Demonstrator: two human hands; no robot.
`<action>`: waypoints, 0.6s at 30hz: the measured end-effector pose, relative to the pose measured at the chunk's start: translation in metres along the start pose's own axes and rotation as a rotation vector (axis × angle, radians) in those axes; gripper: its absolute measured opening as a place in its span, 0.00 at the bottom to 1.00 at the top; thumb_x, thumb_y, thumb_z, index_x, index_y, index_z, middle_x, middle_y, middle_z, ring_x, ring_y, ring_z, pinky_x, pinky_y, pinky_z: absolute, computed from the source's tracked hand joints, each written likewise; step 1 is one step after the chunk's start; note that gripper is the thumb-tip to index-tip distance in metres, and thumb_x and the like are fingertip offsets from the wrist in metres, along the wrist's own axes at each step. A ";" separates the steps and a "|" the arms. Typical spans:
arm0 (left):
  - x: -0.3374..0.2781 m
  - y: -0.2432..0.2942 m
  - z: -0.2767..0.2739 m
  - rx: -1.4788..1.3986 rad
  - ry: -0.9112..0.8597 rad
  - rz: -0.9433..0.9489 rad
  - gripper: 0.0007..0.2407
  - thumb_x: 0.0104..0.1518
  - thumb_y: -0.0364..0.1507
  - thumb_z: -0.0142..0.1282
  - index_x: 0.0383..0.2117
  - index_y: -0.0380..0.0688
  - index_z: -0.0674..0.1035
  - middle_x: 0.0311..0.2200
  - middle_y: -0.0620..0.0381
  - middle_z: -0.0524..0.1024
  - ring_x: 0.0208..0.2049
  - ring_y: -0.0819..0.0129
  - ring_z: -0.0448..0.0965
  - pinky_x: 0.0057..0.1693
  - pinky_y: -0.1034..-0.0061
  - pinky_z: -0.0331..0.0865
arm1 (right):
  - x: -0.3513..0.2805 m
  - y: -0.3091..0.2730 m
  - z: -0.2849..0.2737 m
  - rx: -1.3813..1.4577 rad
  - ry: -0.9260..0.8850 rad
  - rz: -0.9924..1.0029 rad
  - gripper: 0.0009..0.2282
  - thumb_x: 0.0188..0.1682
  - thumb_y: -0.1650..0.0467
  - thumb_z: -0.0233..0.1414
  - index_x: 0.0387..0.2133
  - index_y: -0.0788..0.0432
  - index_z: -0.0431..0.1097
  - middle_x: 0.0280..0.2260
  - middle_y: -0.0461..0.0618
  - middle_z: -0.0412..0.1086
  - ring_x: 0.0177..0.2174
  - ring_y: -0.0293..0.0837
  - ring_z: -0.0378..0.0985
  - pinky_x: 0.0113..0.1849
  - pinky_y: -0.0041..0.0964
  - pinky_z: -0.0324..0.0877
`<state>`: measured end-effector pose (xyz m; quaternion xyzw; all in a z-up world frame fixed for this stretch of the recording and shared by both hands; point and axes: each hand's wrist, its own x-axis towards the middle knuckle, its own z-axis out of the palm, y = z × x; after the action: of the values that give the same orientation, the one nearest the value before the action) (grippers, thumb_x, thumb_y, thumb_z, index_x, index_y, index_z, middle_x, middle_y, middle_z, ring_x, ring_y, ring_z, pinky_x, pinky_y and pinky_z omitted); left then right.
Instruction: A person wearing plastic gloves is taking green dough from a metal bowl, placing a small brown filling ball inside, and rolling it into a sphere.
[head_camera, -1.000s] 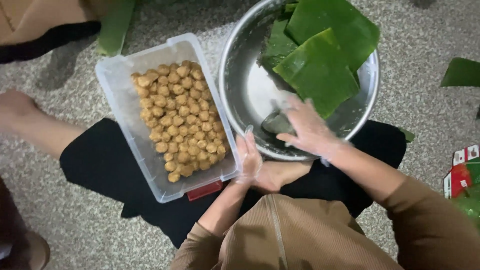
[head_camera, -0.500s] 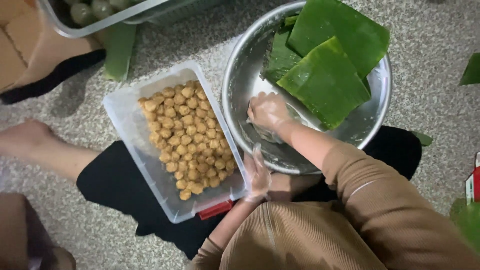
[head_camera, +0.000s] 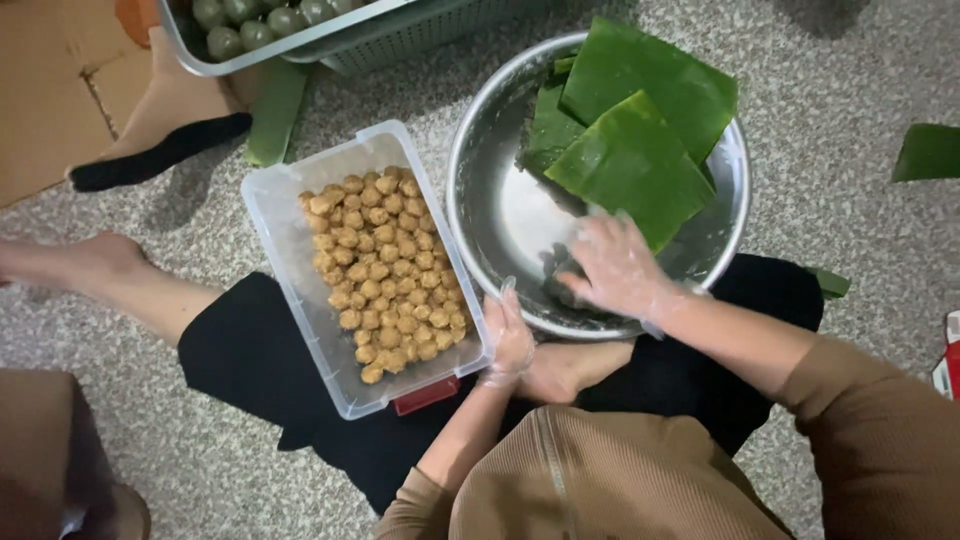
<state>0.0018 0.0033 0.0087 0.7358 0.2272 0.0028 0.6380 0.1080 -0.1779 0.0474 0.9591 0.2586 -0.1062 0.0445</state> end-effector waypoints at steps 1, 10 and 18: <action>0.000 -0.003 0.003 -0.043 0.041 0.024 0.12 0.67 0.29 0.45 0.49 0.33 0.76 0.33 0.54 0.75 0.31 0.70 0.74 0.41 0.78 0.73 | -0.006 0.000 0.006 0.054 0.182 -0.161 0.24 0.52 0.48 0.41 0.48 0.49 0.67 0.47 0.55 0.67 0.44 0.58 0.70 0.42 0.60 0.63; 0.005 -0.033 0.032 0.282 0.285 0.125 0.13 0.64 0.37 0.52 0.42 0.41 0.82 0.36 0.48 0.83 0.38 0.59 0.83 0.50 0.67 0.75 | 0.058 -0.043 0.058 0.220 0.473 -0.265 0.21 0.51 0.53 0.44 0.22 0.56 0.70 0.20 0.55 0.64 0.23 0.56 0.70 0.32 0.55 0.62; 0.008 -0.044 0.019 -0.158 0.012 0.061 0.14 0.66 0.28 0.42 0.52 0.31 0.74 0.48 0.43 0.78 0.47 0.58 0.79 0.55 0.72 0.72 | 0.116 -0.047 0.084 0.230 0.532 -0.101 0.20 0.48 0.58 0.45 0.07 0.49 0.65 0.06 0.52 0.60 0.12 0.57 0.67 0.22 0.51 0.59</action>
<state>0.0000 -0.0083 -0.0382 0.6895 0.2079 0.0446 0.6924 0.1670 -0.0924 -0.0618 0.9379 0.2949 0.1185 -0.1393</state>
